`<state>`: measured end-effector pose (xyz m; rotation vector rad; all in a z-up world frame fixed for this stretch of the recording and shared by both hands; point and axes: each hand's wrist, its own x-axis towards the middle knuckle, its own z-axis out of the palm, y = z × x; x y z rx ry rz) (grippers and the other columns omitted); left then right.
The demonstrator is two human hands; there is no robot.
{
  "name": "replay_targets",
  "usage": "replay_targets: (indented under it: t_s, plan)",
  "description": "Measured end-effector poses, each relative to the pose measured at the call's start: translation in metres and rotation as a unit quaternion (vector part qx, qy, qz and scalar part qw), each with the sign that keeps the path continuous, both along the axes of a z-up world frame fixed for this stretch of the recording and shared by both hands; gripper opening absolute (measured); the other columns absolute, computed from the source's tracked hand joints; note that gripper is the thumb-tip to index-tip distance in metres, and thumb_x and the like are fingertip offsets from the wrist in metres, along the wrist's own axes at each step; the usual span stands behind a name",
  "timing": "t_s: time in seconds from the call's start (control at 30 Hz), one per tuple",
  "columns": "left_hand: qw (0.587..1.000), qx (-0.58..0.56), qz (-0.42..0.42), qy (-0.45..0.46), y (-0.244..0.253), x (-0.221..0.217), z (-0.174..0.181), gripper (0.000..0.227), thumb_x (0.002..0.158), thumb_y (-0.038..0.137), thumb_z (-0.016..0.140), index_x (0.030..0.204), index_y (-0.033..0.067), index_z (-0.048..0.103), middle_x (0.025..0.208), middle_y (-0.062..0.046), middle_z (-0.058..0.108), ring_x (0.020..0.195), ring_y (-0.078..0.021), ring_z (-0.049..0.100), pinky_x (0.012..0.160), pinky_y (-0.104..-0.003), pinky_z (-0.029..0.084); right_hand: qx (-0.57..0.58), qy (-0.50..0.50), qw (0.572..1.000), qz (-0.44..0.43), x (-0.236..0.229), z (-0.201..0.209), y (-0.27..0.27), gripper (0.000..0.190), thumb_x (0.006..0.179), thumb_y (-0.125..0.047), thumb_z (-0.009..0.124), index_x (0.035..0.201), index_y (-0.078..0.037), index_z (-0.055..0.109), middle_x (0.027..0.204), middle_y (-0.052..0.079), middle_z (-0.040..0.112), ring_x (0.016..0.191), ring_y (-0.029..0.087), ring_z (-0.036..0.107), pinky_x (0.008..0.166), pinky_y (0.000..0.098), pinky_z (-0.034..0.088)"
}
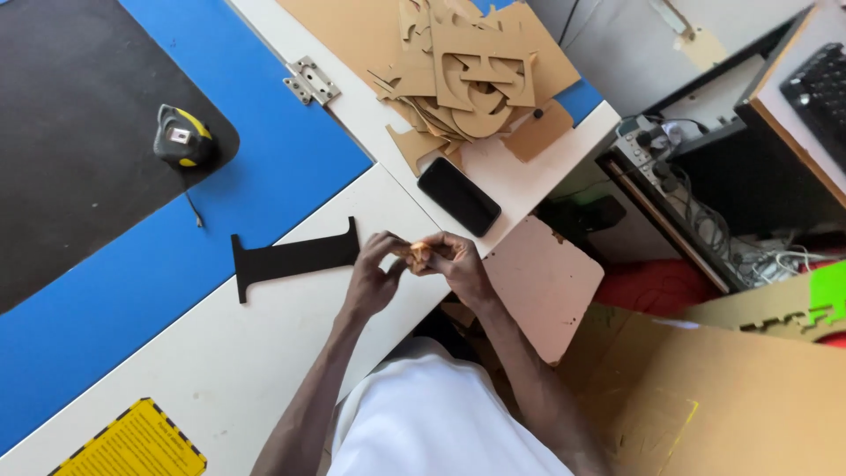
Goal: Peeling off the brown protective paper backing from laser-cut acrylic letters on a workbench.
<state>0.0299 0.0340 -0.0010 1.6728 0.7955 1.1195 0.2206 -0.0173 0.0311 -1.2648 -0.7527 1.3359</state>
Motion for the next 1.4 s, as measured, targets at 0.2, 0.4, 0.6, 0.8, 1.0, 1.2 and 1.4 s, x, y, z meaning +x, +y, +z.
replay_targets:
  t_s: [0.2, 0.4, 0.6, 0.8, 1.0, 1.2, 1.4]
  plan:
    - [0.988, 0.005, 0.149, 0.047, 0.003, 0.049, 0.029, 0.046, 0.097, -0.008, 0.077, 0.141, 0.0040, 0.075, 0.114, -0.023, 0.076, 0.105, -0.0458, 0.077, 0.089, -0.054, 0.069, 0.016, -0.217, 0.976, -0.029, 0.027, -0.017, 0.039, 0.005, 0.105, -0.005, 0.078, 0.107, -0.002, 0.081, 0.064, 0.014, 0.075, 0.045, 0.017, 0.071, 0.041, 0.0266, 0.060]
    - [0.942, 0.094, 0.322, -0.016, 0.039, 0.072, 0.066, 0.041, 0.107, -0.008, 0.070, 0.146, 0.0045, 0.070, 0.130, -0.013, 0.061, 0.118, -0.0306, 0.067, 0.102, -0.039, 0.062, 0.102, -0.144, 0.980, 0.097, 0.042, 0.011, 0.104, 0.049, 0.115, 0.001, 0.059, 0.162, -0.011, 0.065, 0.154, 0.028, 0.070, 0.126, 0.040, 0.079, 0.087, 0.0408, 0.074]
    - [0.957, 0.074, 0.281, -0.009, 0.065, 0.110, 0.067, 0.033, 0.111, -0.005, 0.067, 0.143, 0.0032, 0.071, 0.118, -0.011, 0.064, 0.109, -0.0279, 0.072, 0.098, -0.040, 0.064, 0.182, -0.531, 0.826, -0.054, 0.114, 0.023, 0.183, 0.041, 0.113, -0.012, 0.067, 0.152, -0.009, 0.075, 0.147, 0.018, 0.076, 0.137, 0.039, 0.071, 0.114, 0.0504, 0.061]
    - [0.979, -0.006, 0.203, -0.010, 0.043, 0.148, 0.051, 0.035, 0.109, -0.009, 0.068, 0.140, 0.0042, 0.075, 0.112, -0.012, 0.073, 0.105, -0.0303, 0.079, 0.094, -0.044, 0.067, 0.151, -0.697, 0.695, -0.088, 0.126, -0.036, 0.262, 0.056, 0.091, -0.039, 0.095, 0.139, -0.017, 0.076, 0.125, 0.006, 0.072, 0.117, 0.033, 0.068, 0.091, 0.0515, 0.058]
    - [0.969, -0.134, 0.202, -0.037, 0.028, 0.125, 0.027, 0.024, 0.108, -0.004, 0.072, 0.130, 0.0026, 0.081, 0.102, -0.013, 0.080, 0.103, -0.0250, 0.081, 0.097, -0.042, 0.066, 0.088, -0.528, 0.845, -0.015, 0.160, -0.056, 0.264, 0.065, 0.072, -0.030, 0.098, 0.134, -0.020, 0.079, 0.108, 0.001, 0.077, 0.110, 0.032, 0.077, 0.098, 0.0505, 0.060]
    - [0.951, -0.220, 0.171, -0.136, 0.044, 0.108, 0.042, 0.024, 0.117, 0.014, 0.066, 0.132, 0.0011, 0.080, 0.109, -0.018, 0.085, 0.106, -0.0237, 0.079, 0.102, -0.041, 0.065, 0.138, -0.349, 0.916, 0.144, 0.164, 0.069, 0.147, 0.056, 0.081, -0.015, 0.091, 0.136, -0.012, 0.082, 0.115, 0.011, 0.076, 0.118, 0.032, 0.078, 0.107, 0.0447, 0.058]
    - [0.818, -0.325, -0.103, -0.463, 0.050, 0.077, 0.041, 0.071, 0.116, 0.058, 0.041, 0.152, 0.0030, 0.067, 0.147, -0.029, 0.075, 0.142, -0.0400, 0.071, 0.117, -0.049, 0.055, 0.270, -0.296, 0.884, 0.242, 0.089, 0.070, 0.062, 0.050, 0.077, 0.000, 0.084, 0.127, -0.009, 0.084, 0.120, 0.012, 0.072, 0.115, 0.032, 0.073, 0.105, 0.0432, 0.057]
